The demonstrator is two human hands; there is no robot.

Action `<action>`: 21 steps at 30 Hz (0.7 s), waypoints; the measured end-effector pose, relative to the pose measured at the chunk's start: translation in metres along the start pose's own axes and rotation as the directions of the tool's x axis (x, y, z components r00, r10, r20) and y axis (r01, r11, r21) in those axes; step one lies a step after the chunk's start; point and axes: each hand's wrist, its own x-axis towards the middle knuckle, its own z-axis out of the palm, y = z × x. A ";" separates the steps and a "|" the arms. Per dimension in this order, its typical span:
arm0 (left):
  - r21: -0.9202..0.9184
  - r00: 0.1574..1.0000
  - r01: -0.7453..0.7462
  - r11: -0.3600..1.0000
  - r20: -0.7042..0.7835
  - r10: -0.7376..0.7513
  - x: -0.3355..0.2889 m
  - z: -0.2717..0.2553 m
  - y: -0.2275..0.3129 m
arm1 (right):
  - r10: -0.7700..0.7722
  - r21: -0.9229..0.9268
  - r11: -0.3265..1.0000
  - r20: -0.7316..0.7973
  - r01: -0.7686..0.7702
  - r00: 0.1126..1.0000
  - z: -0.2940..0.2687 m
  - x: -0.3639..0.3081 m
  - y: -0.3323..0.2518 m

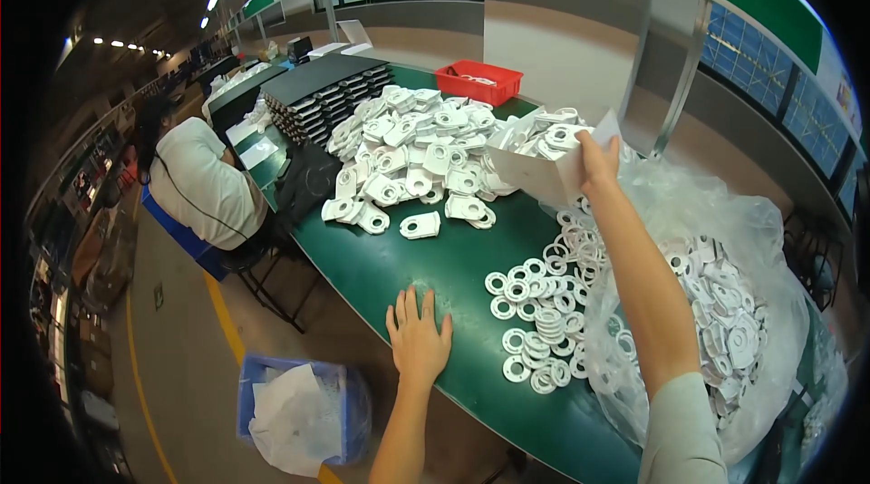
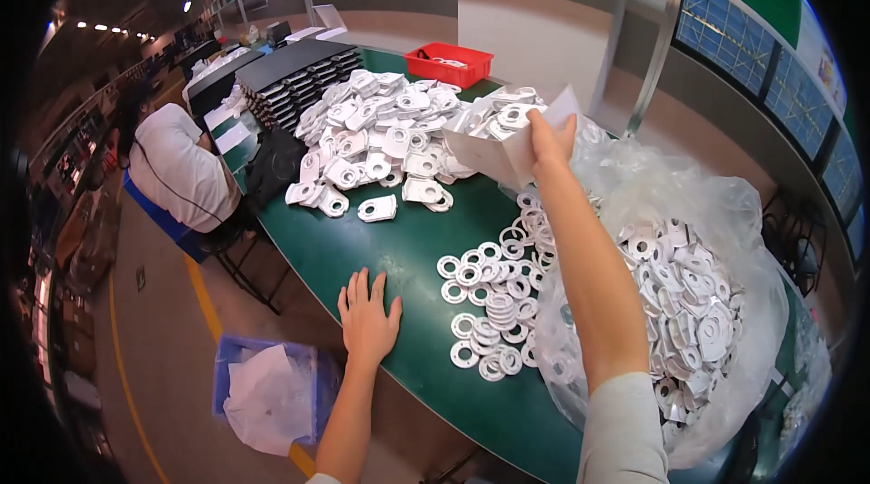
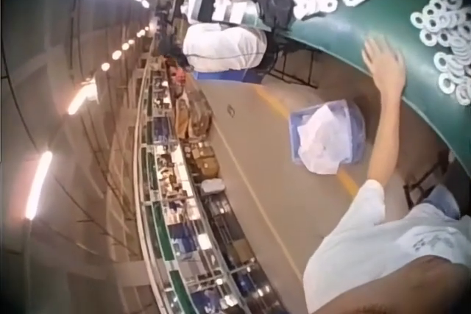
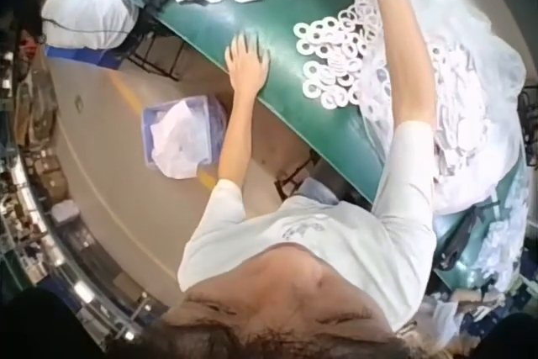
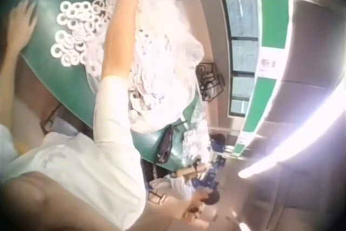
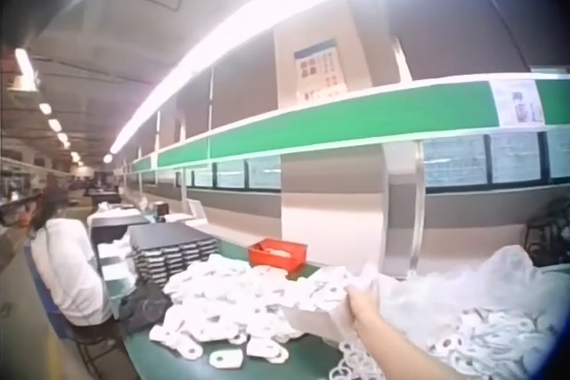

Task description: Assemble small plastic circular parts by pressing components together at a factory workbench.

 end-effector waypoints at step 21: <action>-0.037 0.998 0.036 0.999 0.055 -0.034 0.005 -0.009 0.001 | -0.485 -0.821 0.475 0.055 0.316 0.873 0.106 0.030 0.011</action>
